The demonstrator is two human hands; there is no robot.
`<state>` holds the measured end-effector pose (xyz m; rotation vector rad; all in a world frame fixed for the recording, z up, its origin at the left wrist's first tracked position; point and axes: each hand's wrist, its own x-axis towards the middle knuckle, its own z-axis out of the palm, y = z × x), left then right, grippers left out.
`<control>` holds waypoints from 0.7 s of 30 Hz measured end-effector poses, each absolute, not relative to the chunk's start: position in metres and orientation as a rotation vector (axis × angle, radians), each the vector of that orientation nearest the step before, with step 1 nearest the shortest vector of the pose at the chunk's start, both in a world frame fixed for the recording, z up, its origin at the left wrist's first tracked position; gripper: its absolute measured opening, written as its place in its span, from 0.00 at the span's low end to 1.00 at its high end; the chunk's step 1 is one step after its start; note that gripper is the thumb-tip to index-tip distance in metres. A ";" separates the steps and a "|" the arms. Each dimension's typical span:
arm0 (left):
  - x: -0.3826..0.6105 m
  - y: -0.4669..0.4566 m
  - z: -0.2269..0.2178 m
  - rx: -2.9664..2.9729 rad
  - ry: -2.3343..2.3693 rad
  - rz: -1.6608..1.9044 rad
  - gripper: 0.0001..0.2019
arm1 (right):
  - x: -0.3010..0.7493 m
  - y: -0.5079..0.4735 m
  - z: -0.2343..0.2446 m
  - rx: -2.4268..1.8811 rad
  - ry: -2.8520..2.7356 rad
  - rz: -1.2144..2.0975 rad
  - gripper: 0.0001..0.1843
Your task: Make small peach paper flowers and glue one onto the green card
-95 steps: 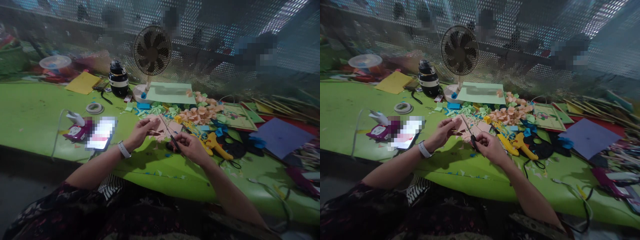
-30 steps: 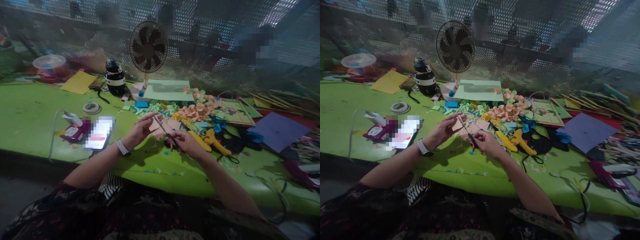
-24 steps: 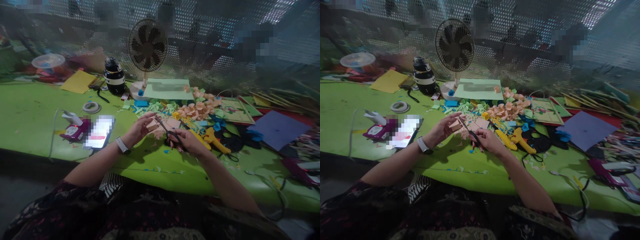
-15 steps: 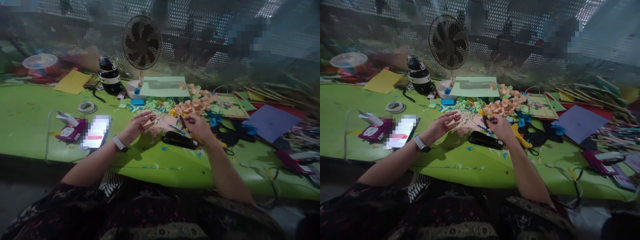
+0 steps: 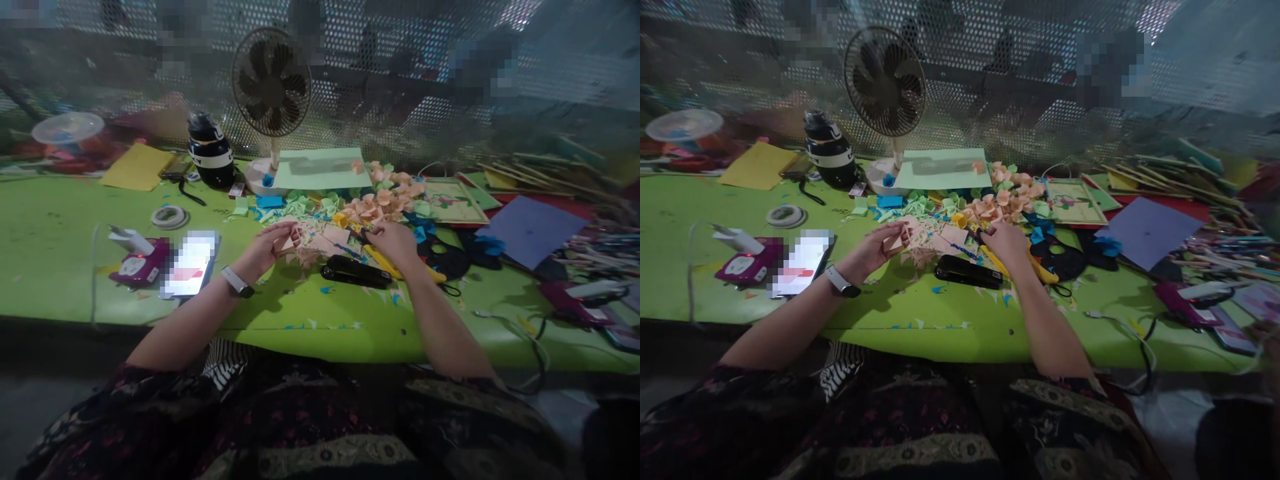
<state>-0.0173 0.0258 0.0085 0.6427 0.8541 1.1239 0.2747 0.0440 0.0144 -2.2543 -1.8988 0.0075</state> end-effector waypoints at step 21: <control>-0.012 0.024 -0.002 0.751 0.692 1.064 0.08 | 0.169 -0.002 0.044 -1.424 -2.202 0.350 0.24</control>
